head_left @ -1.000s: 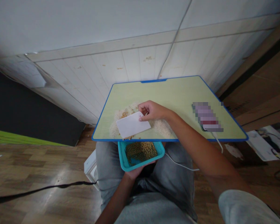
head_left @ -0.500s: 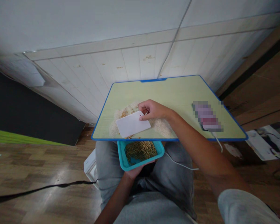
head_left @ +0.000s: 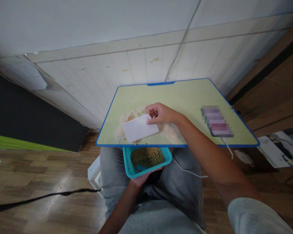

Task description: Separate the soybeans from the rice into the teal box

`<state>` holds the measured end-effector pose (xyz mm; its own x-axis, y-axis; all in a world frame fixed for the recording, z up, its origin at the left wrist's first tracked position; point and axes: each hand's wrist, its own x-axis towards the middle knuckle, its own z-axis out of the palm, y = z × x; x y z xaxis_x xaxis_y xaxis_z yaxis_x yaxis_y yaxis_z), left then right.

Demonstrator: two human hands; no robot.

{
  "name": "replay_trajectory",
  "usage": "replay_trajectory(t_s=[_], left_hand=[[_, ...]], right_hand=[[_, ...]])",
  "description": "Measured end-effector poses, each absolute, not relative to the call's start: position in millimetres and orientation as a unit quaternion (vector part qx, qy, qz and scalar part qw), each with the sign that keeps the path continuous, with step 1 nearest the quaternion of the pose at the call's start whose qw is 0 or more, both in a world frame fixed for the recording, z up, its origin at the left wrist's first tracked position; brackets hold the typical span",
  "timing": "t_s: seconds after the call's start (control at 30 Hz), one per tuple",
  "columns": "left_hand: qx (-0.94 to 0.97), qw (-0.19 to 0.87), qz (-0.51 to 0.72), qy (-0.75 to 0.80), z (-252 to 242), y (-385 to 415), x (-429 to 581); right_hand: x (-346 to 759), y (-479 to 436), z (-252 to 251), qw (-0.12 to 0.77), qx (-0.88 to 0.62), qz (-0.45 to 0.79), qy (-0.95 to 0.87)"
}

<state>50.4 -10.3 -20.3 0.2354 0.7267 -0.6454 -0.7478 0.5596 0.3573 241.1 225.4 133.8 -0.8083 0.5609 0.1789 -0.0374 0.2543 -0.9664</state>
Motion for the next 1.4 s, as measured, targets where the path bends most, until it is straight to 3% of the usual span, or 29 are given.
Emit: replay_trajectory(t_s=[0.53,1.4], left_hand=[[0.002,0.769,0.495,0.405,-3.7,-7.7,57.3],[-0.049,0.775,0.506,0.376,-23.0,-8.1,51.7]], right_hand=[[248.3,229.3,133.0,0.218,-0.147,0.576,-0.774],[265.9,233.3,142.7,0.261,-0.155,0.569,-0.765]])
